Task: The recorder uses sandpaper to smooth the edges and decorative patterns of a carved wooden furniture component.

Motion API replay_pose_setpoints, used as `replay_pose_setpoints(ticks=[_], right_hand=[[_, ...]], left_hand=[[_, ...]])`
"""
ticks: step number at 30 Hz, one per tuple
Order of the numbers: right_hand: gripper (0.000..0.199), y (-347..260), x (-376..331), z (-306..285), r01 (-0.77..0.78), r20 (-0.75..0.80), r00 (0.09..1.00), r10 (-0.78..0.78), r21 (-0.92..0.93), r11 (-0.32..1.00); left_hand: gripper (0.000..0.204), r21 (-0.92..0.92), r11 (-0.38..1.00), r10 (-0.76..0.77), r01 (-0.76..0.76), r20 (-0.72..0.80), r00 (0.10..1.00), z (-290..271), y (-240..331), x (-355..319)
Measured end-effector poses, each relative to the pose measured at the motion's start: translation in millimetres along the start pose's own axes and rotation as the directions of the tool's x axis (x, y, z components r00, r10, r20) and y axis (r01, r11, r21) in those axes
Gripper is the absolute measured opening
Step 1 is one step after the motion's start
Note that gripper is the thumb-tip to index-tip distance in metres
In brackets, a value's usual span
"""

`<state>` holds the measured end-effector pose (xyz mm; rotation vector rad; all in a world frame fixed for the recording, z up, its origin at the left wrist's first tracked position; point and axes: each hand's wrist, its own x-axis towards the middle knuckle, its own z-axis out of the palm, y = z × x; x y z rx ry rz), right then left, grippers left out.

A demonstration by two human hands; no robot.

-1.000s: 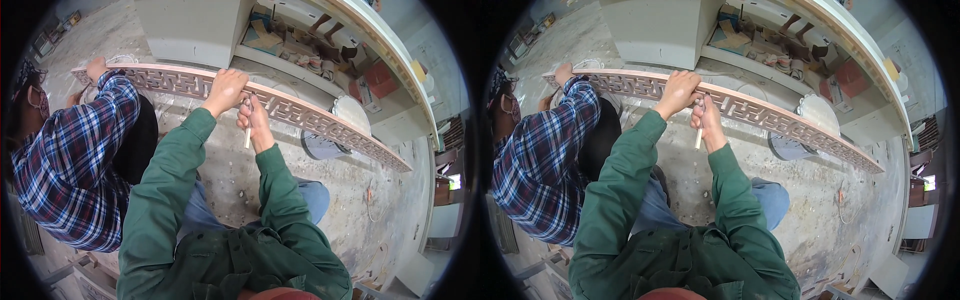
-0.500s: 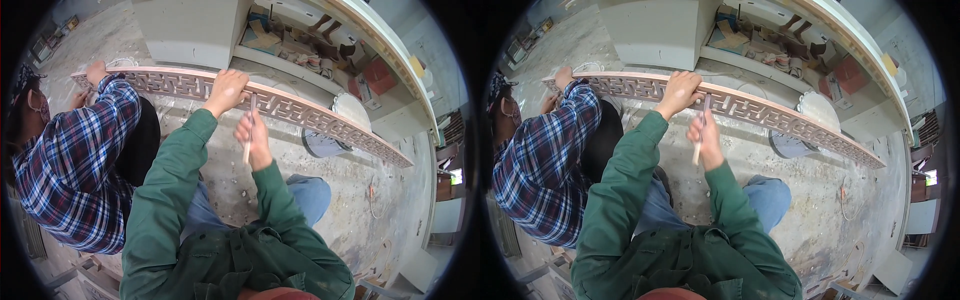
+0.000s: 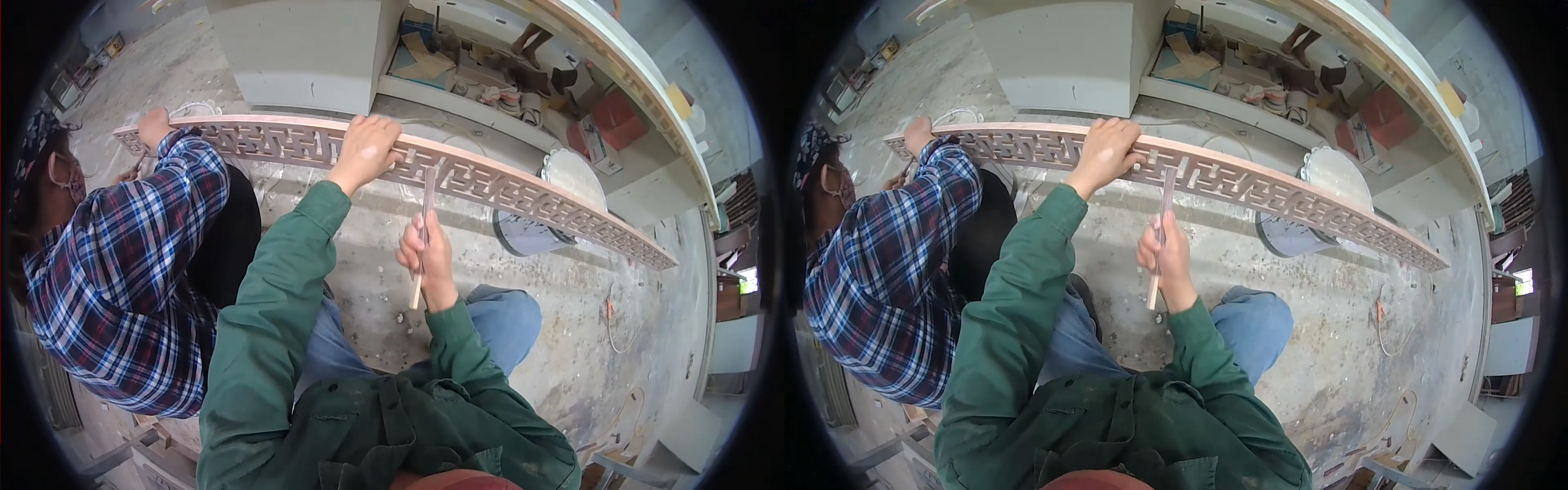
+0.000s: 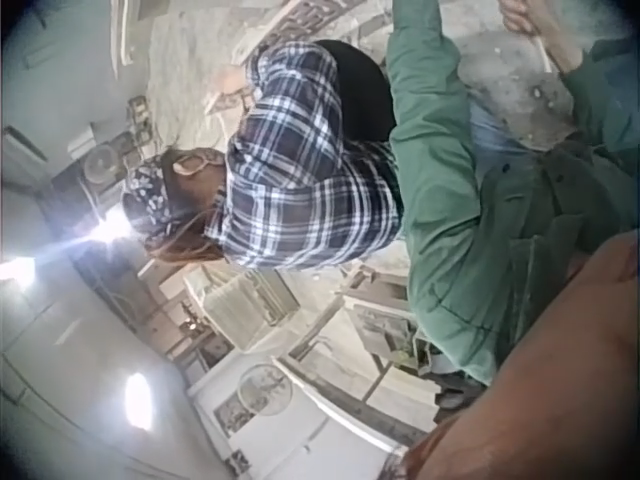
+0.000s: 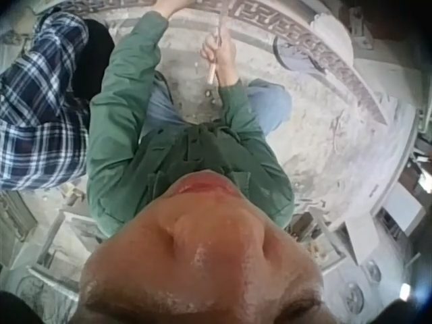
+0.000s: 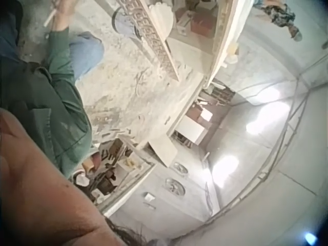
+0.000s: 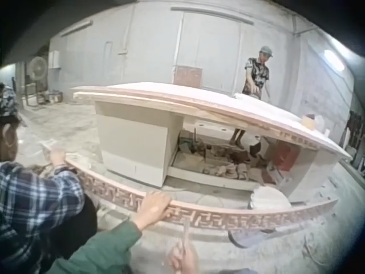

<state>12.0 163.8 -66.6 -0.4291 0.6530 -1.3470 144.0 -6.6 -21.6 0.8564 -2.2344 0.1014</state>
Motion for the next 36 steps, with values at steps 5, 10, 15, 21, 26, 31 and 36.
replay_pose_setpoints(ticks=[5, 10, 15, 21, 26, 31, 36], right_hand=[[0.036, -9, -6, -13, 0.045, -0.125, 0.989, -0.078, -0.243, 0.969], [0.034, -17, -1, -25, 0.073, -0.179, 0.973, -0.144, -0.357, 0.931], [0.029, -7, 6, -37, 0.344, 0.031, 0.894, -0.447, -0.688, 0.639], [0.051, -35, 34, -16, 0.202, 0.268, 0.833, -0.483, -0.962, -0.185], [0.066, -52, 57, -28, 0.089, 0.253, 0.899, -0.357, -0.904, -0.417], [0.067, -41, 70, -20, 0.200, 0.369, 0.874, -0.317, -0.867, -0.456], [0.059, -44, 47, -32, 0.204, 0.345, 0.873, -0.344, -0.900, -0.385]], left_hand=[[0.036, 0.033, 0.999, 0.008, -0.009, 0.024, 1.000, -3, -2, 3], [0.036, 0.031, 0.999, -0.008, 0.007, 0.036, 0.999, 2, -4, 5], [0.038, 0.024, 1.000, 0.012, -0.013, 0.056, 0.998, -1, -5, 7], [0.037, 0.054, 0.998, -0.019, 0.015, 0.089, 0.996, -1, 0, 7], [0.035, 0.040, 0.999, -0.006, 0.003, 0.068, 0.998, 0, 5, 9], [0.028, 0.089, 0.996, -0.017, 0.014, 0.027, 1.000, -6, -13, -1], [0.027, 0.055, 0.998, 0.016, -0.017, 0.008, 1.000, 8, -1, 8]])
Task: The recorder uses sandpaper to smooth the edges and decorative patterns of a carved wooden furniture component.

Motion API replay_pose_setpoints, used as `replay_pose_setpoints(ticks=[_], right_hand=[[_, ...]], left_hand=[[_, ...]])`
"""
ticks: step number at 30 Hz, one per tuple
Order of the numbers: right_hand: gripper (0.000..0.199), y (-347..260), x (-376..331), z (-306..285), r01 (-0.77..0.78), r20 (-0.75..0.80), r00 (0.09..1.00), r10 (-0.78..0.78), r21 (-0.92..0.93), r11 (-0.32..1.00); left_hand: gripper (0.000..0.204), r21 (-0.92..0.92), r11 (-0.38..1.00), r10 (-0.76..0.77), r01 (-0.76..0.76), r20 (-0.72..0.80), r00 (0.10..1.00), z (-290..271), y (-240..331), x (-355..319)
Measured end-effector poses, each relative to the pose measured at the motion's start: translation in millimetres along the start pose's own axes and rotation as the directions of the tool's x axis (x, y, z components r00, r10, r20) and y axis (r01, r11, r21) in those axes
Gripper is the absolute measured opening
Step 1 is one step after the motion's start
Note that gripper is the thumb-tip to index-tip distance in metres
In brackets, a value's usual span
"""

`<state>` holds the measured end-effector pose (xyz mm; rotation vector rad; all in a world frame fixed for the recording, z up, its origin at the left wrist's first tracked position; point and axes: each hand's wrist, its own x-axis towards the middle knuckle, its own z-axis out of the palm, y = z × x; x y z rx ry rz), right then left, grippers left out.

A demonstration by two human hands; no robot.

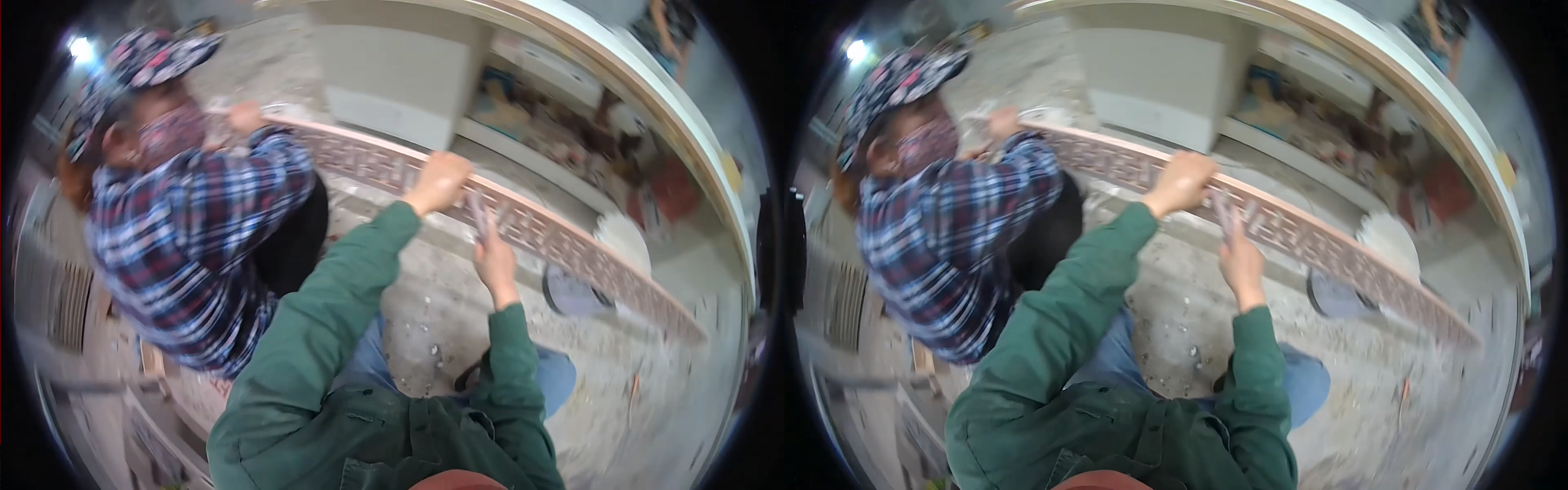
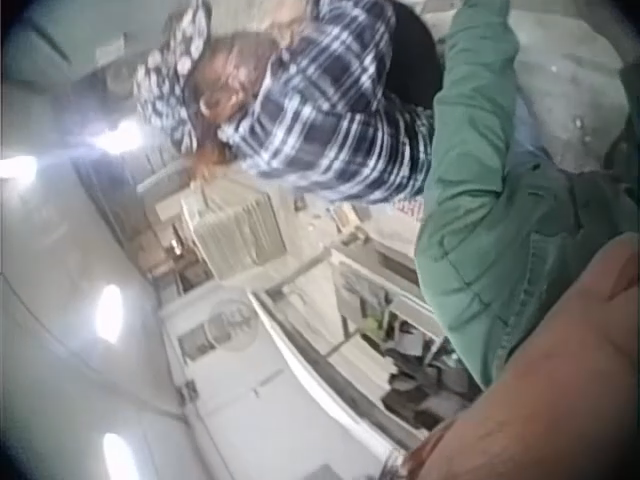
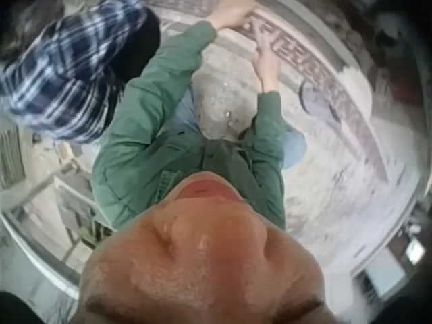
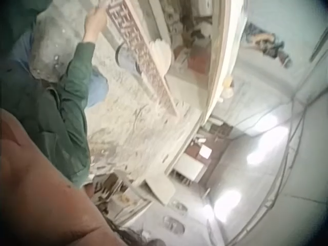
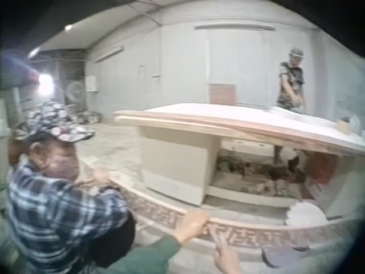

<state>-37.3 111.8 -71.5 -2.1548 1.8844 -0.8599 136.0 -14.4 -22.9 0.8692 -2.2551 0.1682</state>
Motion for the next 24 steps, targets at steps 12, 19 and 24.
replay_pose_setpoints(ticks=[12, 19, 24], right_hand=[[0.024, -27, -52, 3, -0.323, 0.239, 0.945, 0.225, 0.563, 0.761], [0.031, -17, -70, 14, -0.353, 0.211, 0.935, 0.283, 0.541, 0.763], [0.027, -14, -76, 1, -0.355, 0.177, 0.934, 0.311, 0.576, 0.736]], left_hand=[[0.042, 0.051, 0.997, -0.050, 0.050, 0.011, 0.999, -8, -10, 0], [0.032, 0.057, 0.996, -0.064, 0.061, 0.042, 0.997, 13, -20, -10], [0.055, 0.037, 0.994, -0.106, 0.104, 0.057, 0.993, -6, -19, -1]])
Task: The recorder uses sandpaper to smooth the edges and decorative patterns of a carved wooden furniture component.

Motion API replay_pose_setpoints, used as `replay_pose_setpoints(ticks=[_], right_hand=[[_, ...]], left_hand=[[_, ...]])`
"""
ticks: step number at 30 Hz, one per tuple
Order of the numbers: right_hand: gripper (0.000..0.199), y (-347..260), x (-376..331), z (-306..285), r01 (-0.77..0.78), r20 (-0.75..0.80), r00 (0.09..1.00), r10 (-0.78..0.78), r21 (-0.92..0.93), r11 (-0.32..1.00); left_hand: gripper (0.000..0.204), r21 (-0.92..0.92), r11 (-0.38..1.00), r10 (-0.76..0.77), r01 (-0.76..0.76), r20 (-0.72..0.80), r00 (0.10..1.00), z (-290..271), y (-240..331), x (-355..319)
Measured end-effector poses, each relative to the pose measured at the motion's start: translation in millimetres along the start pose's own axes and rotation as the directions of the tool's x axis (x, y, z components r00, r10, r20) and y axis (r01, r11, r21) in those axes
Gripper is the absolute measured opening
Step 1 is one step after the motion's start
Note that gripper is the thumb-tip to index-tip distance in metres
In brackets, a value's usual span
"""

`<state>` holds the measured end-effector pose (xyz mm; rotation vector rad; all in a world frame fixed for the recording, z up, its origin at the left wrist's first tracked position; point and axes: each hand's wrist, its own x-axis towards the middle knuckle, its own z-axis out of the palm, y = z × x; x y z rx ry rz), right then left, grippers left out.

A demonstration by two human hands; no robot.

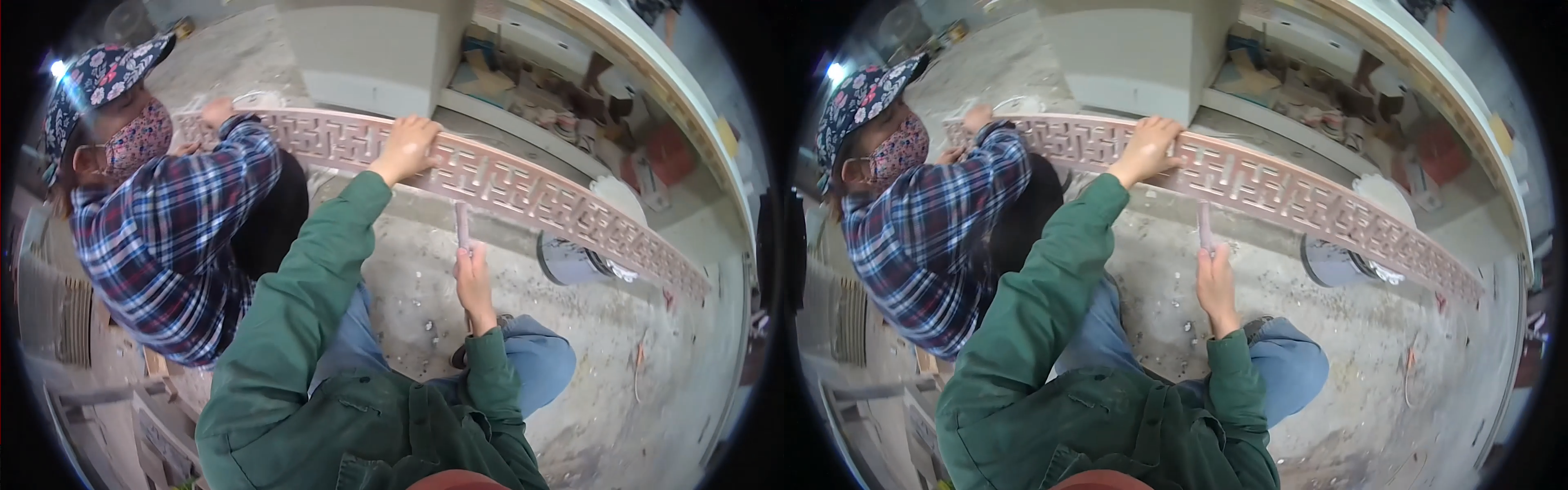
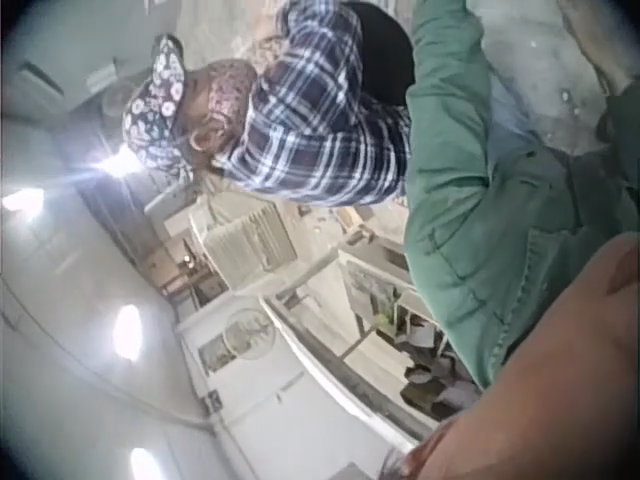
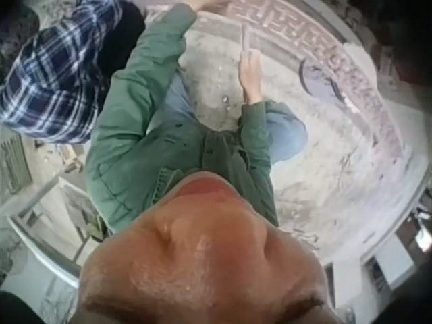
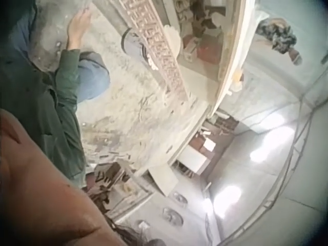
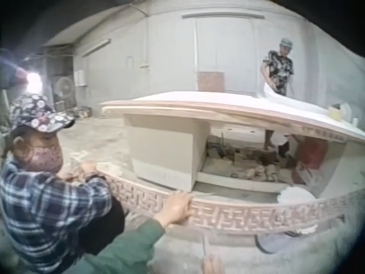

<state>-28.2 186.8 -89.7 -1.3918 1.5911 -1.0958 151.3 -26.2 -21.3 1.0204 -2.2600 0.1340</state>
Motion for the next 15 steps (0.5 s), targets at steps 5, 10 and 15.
replay_pose_setpoints(ticks=[5, 10, 15], right_hand=[[0.025, 5, -7, -10, -0.070, -0.031, 0.997, 0.068, -0.067, 0.995], [0.024, 4, -10, -22, 0.152, 0.030, 0.988, -0.149, -0.207, 0.966], [0.023, -27, -1, -66, 0.170, 0.279, 0.958, -0.067, -0.363, 0.916]], left_hand=[[0.057, -0.010, 0.999, -0.045, 0.045, 0.015, 0.999, 9, 2, 7], [0.039, 0.042, 0.998, -0.045, 0.048, -0.076, 0.996, 5, -1, -3], [0.033, 0.074, 0.997, -0.003, 0.022, -0.249, 0.968, 22, 45, -9]])
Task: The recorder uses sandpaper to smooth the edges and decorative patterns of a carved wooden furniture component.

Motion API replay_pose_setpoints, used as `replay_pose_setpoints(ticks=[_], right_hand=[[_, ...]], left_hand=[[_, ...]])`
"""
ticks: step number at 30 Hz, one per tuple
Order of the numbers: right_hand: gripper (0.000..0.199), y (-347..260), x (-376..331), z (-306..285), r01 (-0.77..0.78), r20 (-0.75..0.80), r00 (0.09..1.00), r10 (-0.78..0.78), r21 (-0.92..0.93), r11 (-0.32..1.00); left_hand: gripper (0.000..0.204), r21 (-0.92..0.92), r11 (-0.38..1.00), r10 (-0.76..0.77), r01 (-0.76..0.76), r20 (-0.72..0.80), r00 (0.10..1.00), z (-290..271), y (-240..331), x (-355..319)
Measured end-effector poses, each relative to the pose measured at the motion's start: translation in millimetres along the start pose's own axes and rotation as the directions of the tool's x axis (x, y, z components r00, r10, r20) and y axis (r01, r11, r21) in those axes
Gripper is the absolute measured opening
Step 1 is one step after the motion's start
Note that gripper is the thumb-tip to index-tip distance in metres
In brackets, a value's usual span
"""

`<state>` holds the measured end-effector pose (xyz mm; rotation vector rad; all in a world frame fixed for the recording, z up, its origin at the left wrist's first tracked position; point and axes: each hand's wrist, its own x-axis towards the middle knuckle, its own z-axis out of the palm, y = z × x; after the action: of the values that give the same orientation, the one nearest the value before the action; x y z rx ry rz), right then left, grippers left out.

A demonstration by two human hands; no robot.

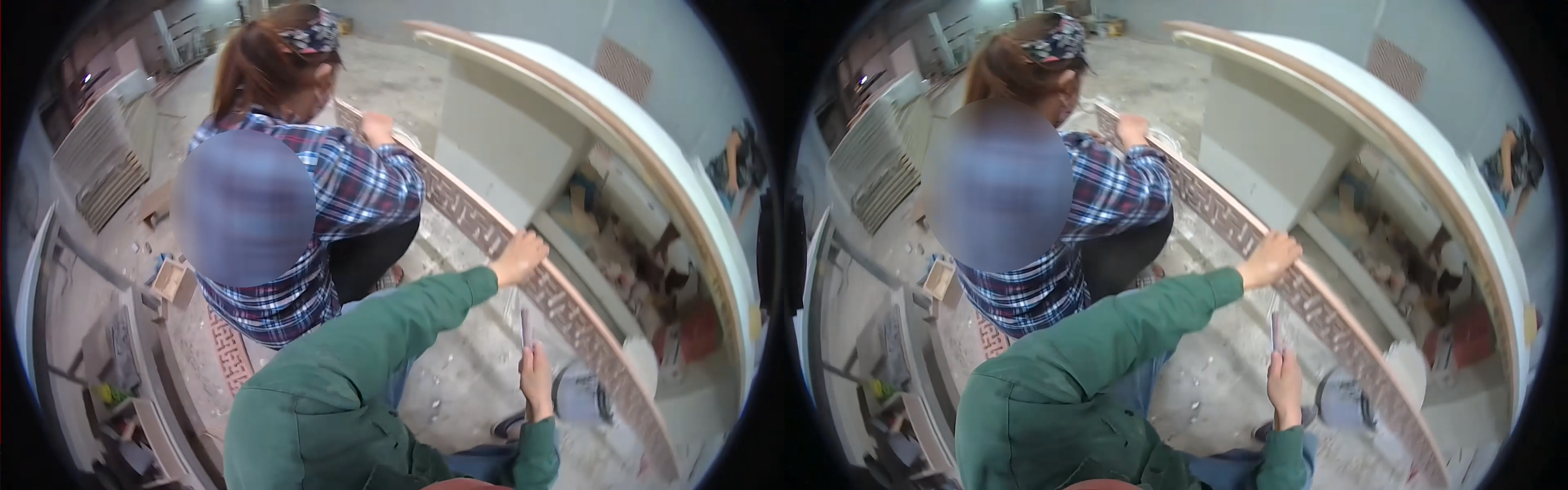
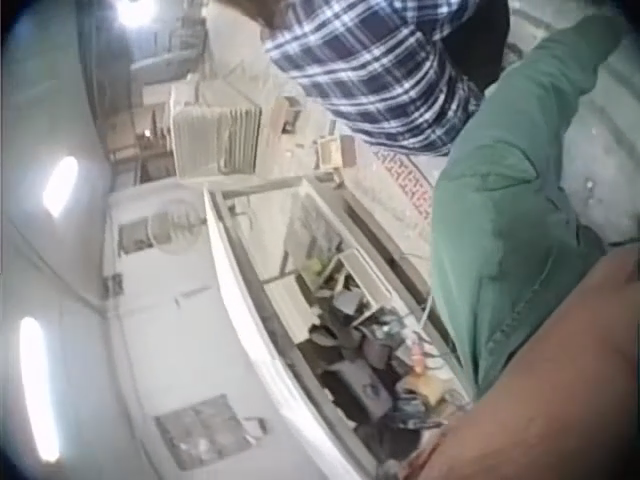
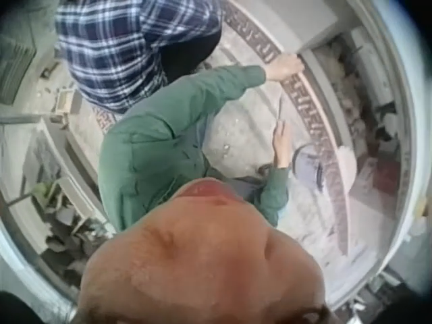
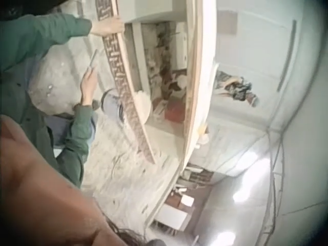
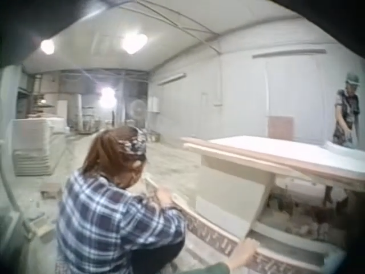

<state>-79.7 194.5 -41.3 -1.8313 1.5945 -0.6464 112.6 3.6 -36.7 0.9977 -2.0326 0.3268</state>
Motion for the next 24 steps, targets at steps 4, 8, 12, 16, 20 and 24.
replay_pose_setpoints(ticks=[4, 8, 12, 16, 20, 24], right_hand=[[0.026, 17, 34, -17, 0.109, 0.066, 0.992, -0.107, -0.032, 0.993], [0.028, 10, 39, -20, 0.194, 0.013, 0.981, -0.193, -0.060, 0.979], [0.025, 10, 43, -22, 0.286, 0.057, 0.958, -0.282, -0.095, 0.953], [0.022, 30, 40, -19, 0.203, 0.040, 0.979, -0.202, -0.031, 0.979], [0.025, 33, 41, -19, -0.036, 0.053, 0.998, 0.036, 0.001, 0.999], [0.027, 8, 53, -2, 0.092, -0.016, 0.996, -0.091, 0.177, 0.980]], left_hand=[[0.047, -0.078, 0.996, -0.037, 0.042, 0.065, 0.997, -23, -5, -4], [0.039, 0.013, 1.000, -0.012, 0.011, 0.073, 0.997, -18, -15, 0], [0.034, 0.065, 0.998, -0.022, 0.020, 0.030, 0.999, -12, -22, 4], [0.031, 0.052, 0.998, -0.032, 0.030, 0.037, 0.999, -12, -17, -1], [0.023, -0.002, 1.000, -0.020, 0.020, 0.073, 0.997, -6, -18, 8], [0.017, 0.111, 0.992, -0.097, 0.062, 0.345, 0.934, -13, -30, 19]])
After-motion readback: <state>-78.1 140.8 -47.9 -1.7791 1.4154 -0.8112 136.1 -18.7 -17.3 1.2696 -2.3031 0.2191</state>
